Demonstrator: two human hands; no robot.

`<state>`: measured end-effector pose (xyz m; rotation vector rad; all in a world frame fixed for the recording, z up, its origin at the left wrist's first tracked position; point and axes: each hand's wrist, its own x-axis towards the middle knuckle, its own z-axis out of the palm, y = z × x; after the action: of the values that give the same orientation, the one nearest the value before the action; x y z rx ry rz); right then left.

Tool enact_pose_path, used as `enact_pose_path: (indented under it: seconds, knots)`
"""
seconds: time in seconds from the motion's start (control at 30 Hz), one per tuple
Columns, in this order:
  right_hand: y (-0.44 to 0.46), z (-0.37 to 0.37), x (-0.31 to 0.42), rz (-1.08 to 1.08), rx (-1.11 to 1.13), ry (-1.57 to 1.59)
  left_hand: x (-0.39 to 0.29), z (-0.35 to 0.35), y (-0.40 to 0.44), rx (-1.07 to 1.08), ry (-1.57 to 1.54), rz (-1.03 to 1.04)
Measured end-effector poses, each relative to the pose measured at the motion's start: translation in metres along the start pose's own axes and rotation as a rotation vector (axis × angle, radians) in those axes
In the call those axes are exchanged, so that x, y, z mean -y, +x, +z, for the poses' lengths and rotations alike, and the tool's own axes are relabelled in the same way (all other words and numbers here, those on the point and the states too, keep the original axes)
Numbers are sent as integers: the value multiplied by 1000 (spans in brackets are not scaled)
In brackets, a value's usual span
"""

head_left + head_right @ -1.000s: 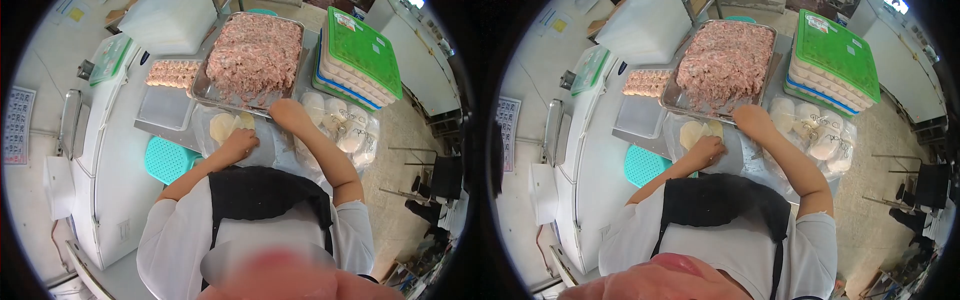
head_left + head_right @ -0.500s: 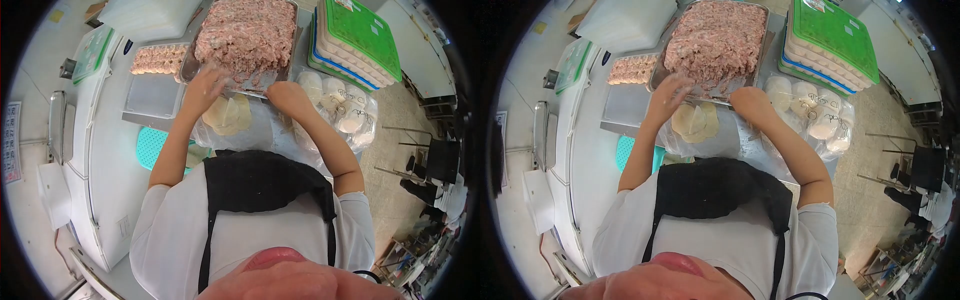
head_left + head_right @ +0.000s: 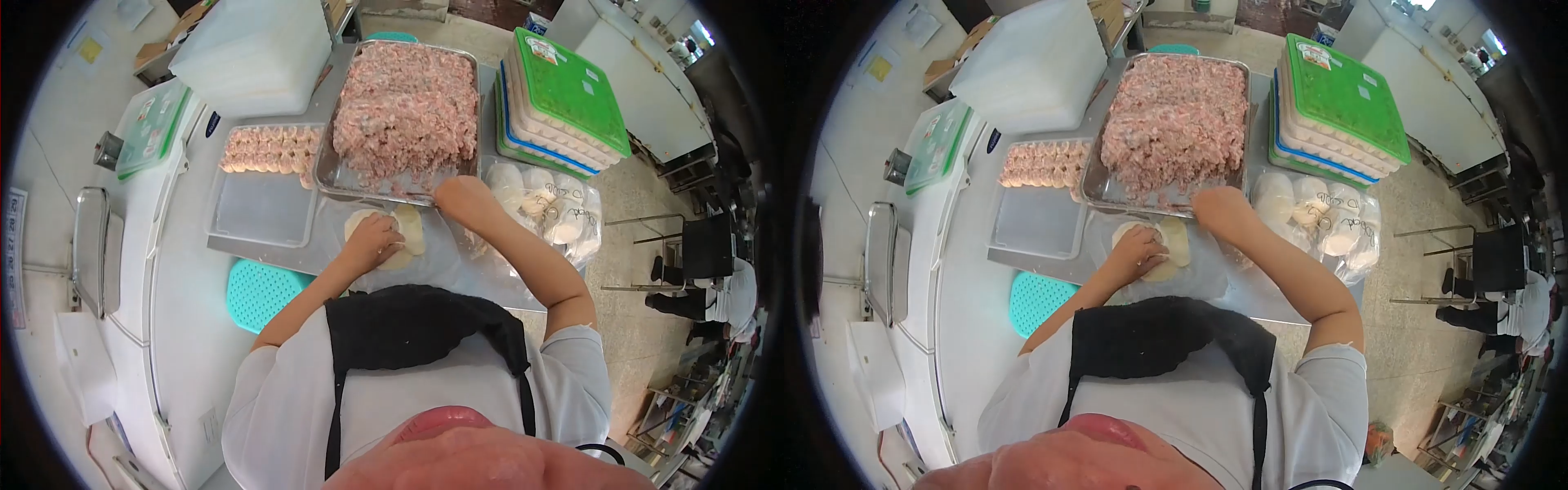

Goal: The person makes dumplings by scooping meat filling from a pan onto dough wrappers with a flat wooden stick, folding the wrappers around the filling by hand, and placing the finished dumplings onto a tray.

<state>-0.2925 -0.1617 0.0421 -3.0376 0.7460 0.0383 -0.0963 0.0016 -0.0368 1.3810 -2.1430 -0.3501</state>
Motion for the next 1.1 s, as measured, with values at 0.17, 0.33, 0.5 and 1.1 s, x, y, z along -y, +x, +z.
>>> enact_pose_path:
  seconds: [0.17, 0.33, 0.5, 1.1]
  knots:
    - [23, -14, -21, 135, 41, -1, 8, -13, -4, 37, -228, 49]
    - [16, 11, 14, 57, 57, 45, 14, -13, -12, -22, -180, 118]
    - [19, -34, -12, 253, 181, -62, 27, -4, -15, -35, -214, 123]
    - [15, -18, 1, 134, 72, 99, -17, -75, 3, -344, -1819, -735]
